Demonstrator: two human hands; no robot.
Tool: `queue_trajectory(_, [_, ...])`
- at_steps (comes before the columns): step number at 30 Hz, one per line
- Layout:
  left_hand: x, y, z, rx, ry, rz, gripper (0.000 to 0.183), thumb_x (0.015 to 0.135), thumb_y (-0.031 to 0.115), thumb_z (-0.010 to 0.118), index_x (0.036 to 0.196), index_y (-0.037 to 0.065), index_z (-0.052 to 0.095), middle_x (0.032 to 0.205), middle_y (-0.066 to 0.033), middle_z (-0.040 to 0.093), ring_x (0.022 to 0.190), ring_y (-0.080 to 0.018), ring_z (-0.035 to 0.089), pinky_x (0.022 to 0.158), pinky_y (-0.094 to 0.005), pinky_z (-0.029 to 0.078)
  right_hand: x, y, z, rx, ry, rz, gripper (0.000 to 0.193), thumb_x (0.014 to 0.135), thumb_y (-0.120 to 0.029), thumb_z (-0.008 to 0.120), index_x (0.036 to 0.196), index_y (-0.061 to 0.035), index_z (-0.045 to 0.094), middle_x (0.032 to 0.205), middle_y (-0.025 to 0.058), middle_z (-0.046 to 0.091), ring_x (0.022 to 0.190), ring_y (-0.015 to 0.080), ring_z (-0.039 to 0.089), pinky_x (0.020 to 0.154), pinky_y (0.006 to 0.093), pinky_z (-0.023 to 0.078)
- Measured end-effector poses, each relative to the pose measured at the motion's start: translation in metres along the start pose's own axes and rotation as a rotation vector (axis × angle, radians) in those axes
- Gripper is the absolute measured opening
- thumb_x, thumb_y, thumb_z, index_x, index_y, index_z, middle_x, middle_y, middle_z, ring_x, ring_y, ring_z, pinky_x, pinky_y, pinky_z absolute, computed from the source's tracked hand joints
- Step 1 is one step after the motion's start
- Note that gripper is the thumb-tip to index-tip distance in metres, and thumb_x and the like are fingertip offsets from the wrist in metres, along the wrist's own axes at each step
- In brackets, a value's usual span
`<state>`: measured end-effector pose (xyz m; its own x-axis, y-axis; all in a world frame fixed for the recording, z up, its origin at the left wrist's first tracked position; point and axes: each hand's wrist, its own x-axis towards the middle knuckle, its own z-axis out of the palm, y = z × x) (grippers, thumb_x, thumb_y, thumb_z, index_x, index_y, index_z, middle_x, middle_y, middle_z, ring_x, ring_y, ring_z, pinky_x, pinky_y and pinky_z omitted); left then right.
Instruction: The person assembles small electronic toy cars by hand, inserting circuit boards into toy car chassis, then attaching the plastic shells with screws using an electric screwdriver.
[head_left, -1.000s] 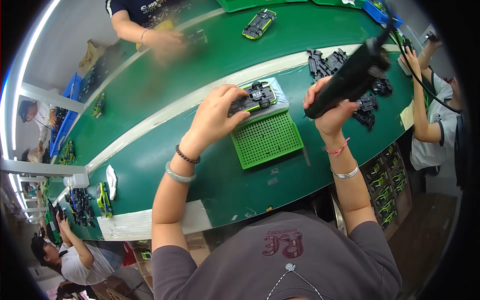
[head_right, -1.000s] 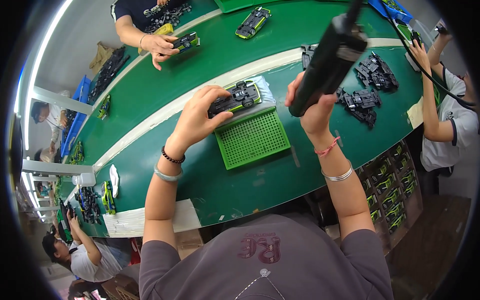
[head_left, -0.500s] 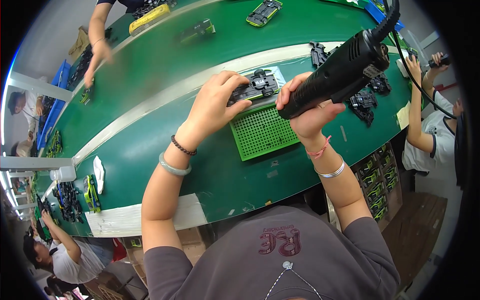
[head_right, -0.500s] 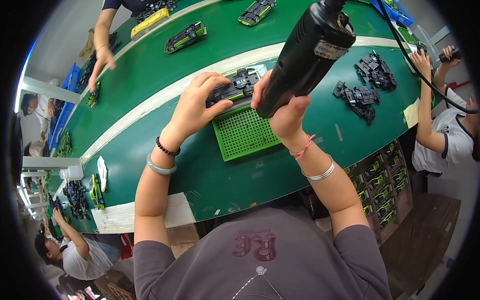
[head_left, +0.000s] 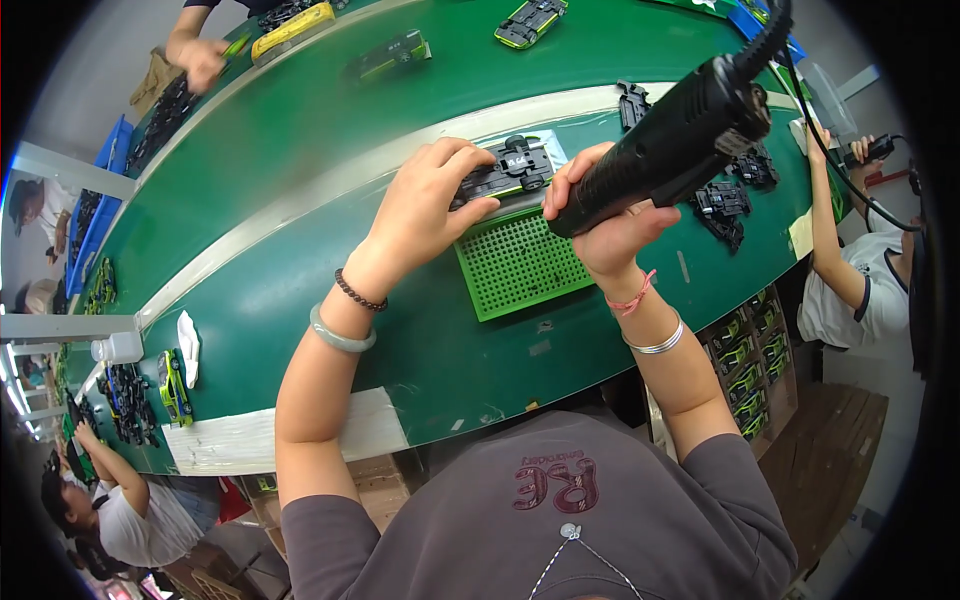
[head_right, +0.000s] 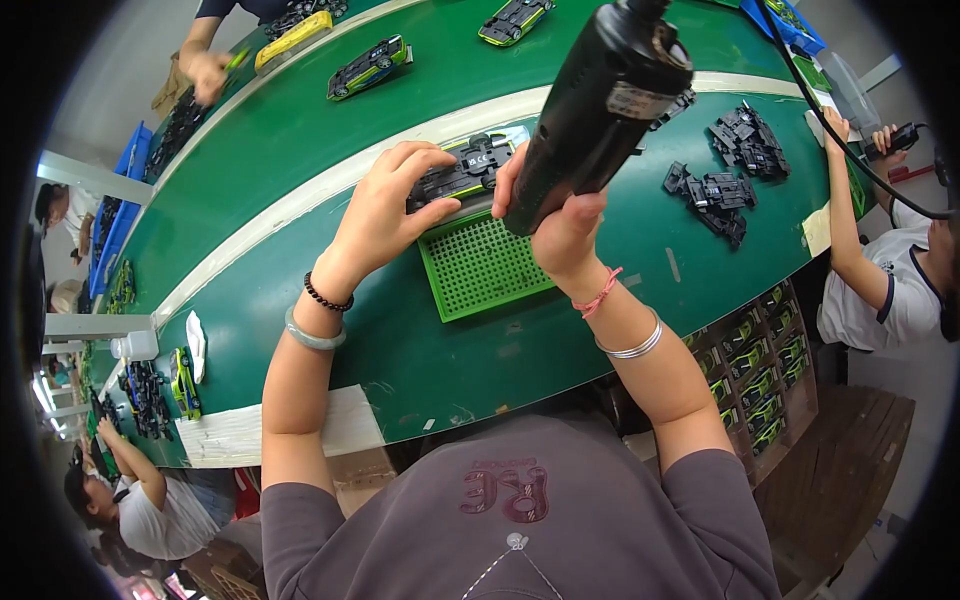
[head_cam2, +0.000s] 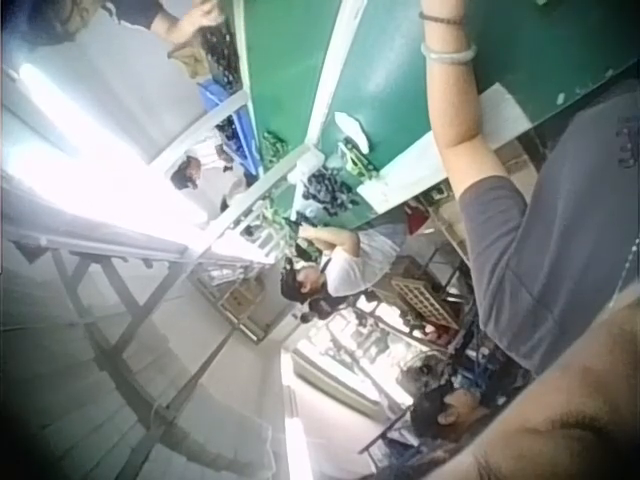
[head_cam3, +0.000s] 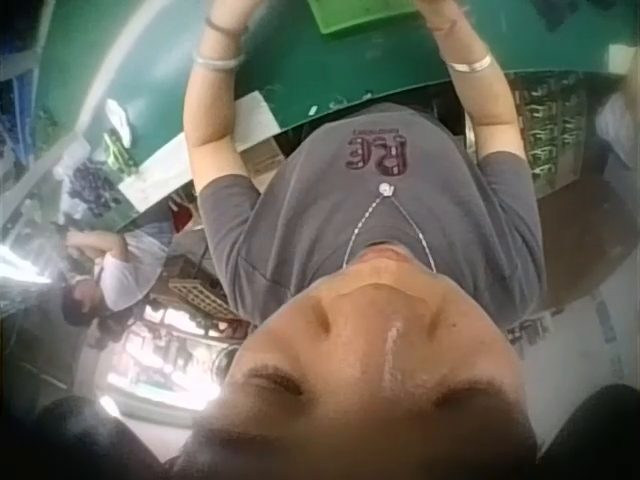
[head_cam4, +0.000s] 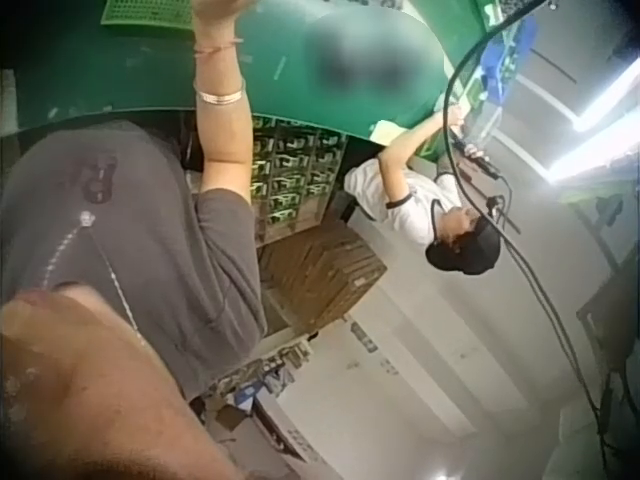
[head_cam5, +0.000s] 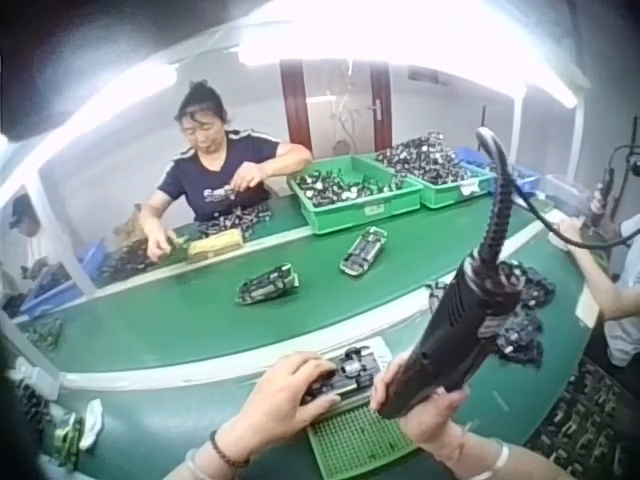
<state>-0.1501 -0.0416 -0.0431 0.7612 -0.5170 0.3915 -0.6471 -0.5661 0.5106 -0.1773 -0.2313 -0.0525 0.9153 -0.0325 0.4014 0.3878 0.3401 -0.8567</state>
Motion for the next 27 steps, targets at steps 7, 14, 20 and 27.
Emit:
queue_trajectory(7, [0.001, 0.001, 0.0, -0.01, -0.009, -0.009, 0.038, 0.072, 0.017, 0.07, 0.104, 0.004, 0.056, 0.106, -0.0111, 0.055, 0.102, -0.0291, 0.051, 0.086, -0.0365, 0.043, -0.001, -0.001, -0.001, -0.005, 0.01, -0.021, 0.096, 0.056, -0.092, 0.028, 0.084, -0.0018, 0.045, 0.06, 0.0073, 0.049, 0.052, 0.0174, 0.052, 0.049, 0.0282, 0.045])
queue_trajectory(14, [0.0, 0.002, 0.0, -0.016, -0.056, -0.039, 0.042, 0.072, 0.02, 0.071, 0.107, 0.005, 0.055, 0.11, -0.0136, 0.053, 0.105, -0.031, 0.049, 0.089, -0.0383, 0.041, -0.002, 0.001, -0.001, -0.031, 0.014, -0.007, 0.094, 0.057, -0.091, 0.029, 0.085, -0.0028, 0.046, 0.06, 0.0071, 0.049, 0.051, 0.0174, 0.051, 0.047, 0.0274, 0.043])
queue_trajectory(20, [-0.045, 0.009, -0.033, 0.192, 0.259, -0.022, 0.056, 0.073, 0.033, 0.072, 0.118, 0.008, 0.05, 0.128, -0.0197, 0.042, 0.117, -0.0376, 0.04, 0.098, -0.0439, 0.035, 0.001, 0.022, -0.004, 0.056, -0.05, 0.017, 0.086, 0.066, -0.084, 0.036, 0.095, -0.0039, 0.049, 0.065, 0.0075, 0.052, 0.057, 0.0182, 0.05, 0.054, 0.0313, 0.042])
queue_trajectory(27, [-0.256, 0.068, -0.112, 0.724, 1.159, -0.651, 0.021, 0.078, 0.013, 0.066, 0.095, 0.003, 0.06, 0.105, -0.0146, 0.058, 0.1, -0.0275, 0.054, 0.087, -0.0349, 0.041, 0.034, 0.032, -0.082, 0.104, -0.148, 0.081, 0.106, 0.05, -0.094, 0.029, 0.089, 0.0012, 0.052, 0.072, 0.0117, 0.051, 0.063, 0.0222, 0.049, 0.065, 0.0341, 0.044])
